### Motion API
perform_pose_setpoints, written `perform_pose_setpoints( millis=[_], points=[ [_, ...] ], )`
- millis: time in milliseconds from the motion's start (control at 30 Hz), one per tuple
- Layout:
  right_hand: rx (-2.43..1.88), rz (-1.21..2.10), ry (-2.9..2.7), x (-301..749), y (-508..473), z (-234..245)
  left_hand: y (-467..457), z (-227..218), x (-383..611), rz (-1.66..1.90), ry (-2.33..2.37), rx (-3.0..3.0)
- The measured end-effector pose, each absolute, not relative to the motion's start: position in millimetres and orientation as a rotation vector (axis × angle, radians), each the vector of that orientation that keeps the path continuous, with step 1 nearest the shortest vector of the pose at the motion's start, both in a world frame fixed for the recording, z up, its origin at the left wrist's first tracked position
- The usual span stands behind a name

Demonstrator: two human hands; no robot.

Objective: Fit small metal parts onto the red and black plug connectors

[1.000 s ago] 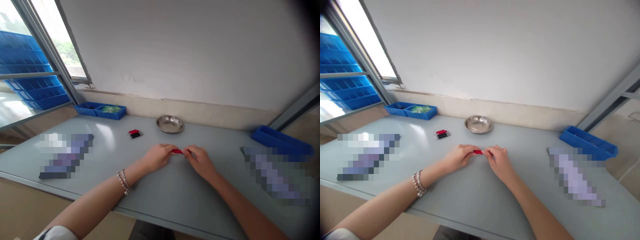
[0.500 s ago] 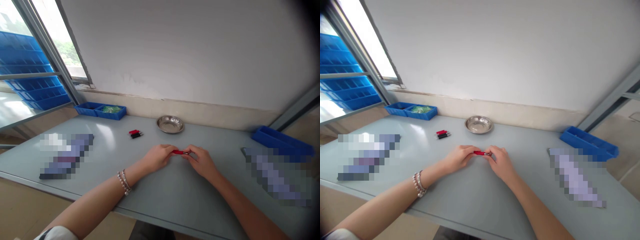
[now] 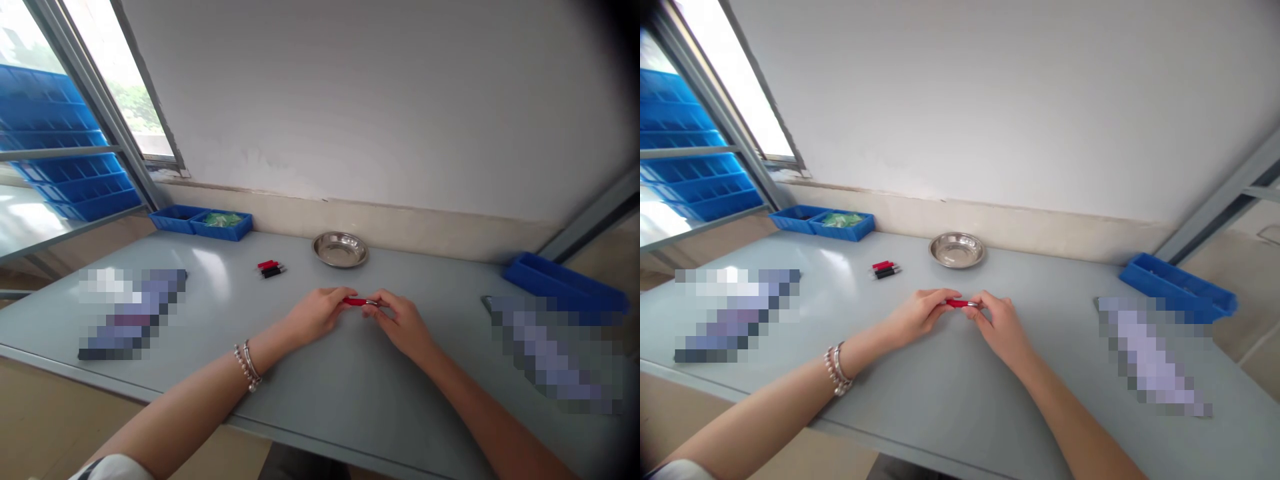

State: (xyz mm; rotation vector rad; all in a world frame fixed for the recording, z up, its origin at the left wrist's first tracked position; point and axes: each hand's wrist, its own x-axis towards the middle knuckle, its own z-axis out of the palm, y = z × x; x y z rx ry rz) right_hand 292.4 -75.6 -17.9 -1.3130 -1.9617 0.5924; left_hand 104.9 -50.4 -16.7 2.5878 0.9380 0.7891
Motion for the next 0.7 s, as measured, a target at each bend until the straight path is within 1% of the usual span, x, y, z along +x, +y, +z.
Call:
perform_pose_setpoints(
  millis=[233, 367, 500, 600, 700],
  points=[
    [-1.319, 0.584, -1.939, 290, -77, -15, -50, -19, 105, 0.732, 0.949, 2.558],
    [-1.259, 0.652, -1.896, 293, -76, -17, -51, -16, 105, 0.714, 0.91, 2.489],
    [-1.193, 0.87, -1.761, 297, -74, -16, -53, -10, 107, 0.728, 0.811, 2.2],
    [-1.162, 1.033, -1.69, 299, -75, -14, -54, -5, 108, 0.658, 0.762, 1.885],
    [-1.154, 1.037, -1.693, 300, -76, -11, -53, -2, 107, 0.582, 0.712, 1.695]
  ],
)
